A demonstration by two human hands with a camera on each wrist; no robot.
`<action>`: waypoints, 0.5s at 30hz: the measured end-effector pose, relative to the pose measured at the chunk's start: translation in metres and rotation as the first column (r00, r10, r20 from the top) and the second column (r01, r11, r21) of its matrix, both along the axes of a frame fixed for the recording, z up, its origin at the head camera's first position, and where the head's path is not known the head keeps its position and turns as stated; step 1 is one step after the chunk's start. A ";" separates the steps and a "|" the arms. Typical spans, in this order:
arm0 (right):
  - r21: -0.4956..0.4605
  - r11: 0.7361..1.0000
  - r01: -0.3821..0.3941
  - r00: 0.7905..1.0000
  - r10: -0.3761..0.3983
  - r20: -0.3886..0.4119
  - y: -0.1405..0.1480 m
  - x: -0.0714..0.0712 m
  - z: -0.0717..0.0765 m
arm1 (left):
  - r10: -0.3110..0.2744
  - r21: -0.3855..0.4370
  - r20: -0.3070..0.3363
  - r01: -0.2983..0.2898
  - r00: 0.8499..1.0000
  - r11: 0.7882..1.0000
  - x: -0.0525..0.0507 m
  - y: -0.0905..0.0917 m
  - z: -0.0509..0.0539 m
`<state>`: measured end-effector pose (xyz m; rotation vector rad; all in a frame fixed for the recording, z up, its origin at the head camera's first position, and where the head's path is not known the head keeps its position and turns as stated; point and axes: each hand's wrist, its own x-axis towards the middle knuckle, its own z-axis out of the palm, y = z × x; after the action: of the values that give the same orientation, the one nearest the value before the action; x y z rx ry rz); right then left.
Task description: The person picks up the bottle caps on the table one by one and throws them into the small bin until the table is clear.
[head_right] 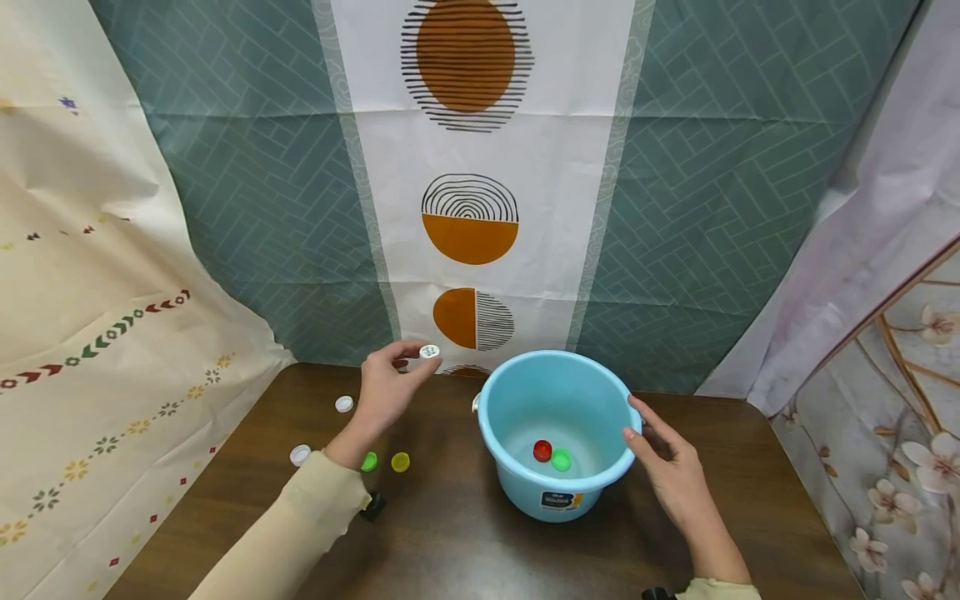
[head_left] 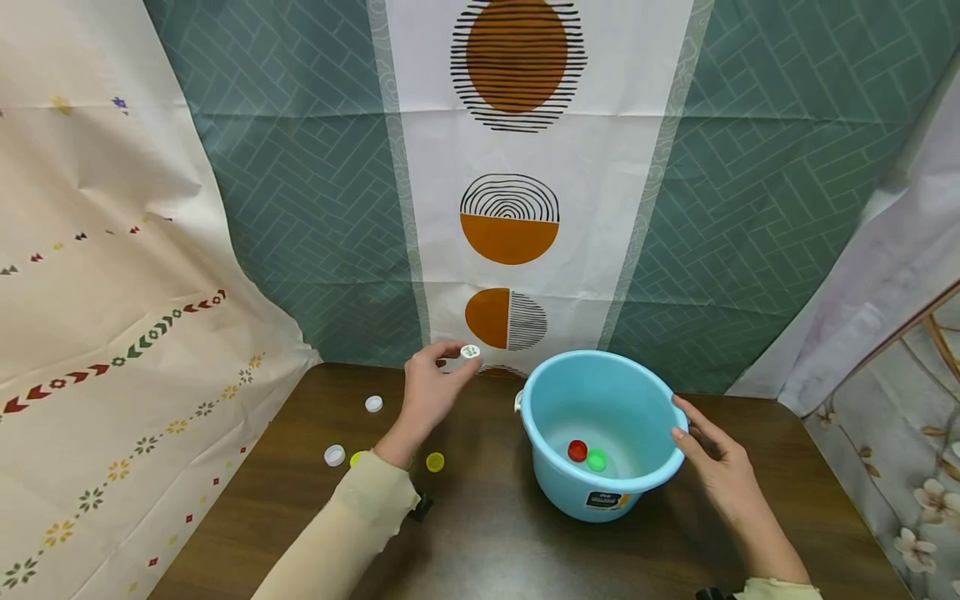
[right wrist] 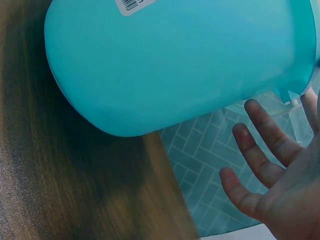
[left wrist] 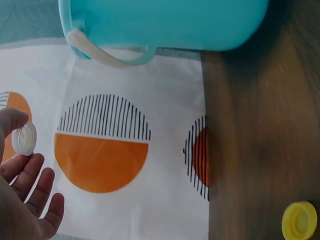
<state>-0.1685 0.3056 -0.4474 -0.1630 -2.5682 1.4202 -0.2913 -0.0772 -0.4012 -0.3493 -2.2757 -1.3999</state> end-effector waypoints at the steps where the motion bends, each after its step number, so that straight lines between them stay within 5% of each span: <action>1: 0.001 1.000 0.000 1.000 0.000 0.000 0.000 0.000 0.000 | -0.004 0.005 0.001 0.004 1.000 1.000 0.001 0.002 0.001; 15: -0.012 1.000 -0.010 1.000 0.010 -0.030 0.000 0.000 -0.002 | -0.067 0.056 -0.019 0.068 0.998 0.996 0.007 0.031 0.021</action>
<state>-0.1689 0.3053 -0.4489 -0.1301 -2.5400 1.4316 -0.2840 -0.0459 -0.3805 -0.4218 -2.2242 -1.4860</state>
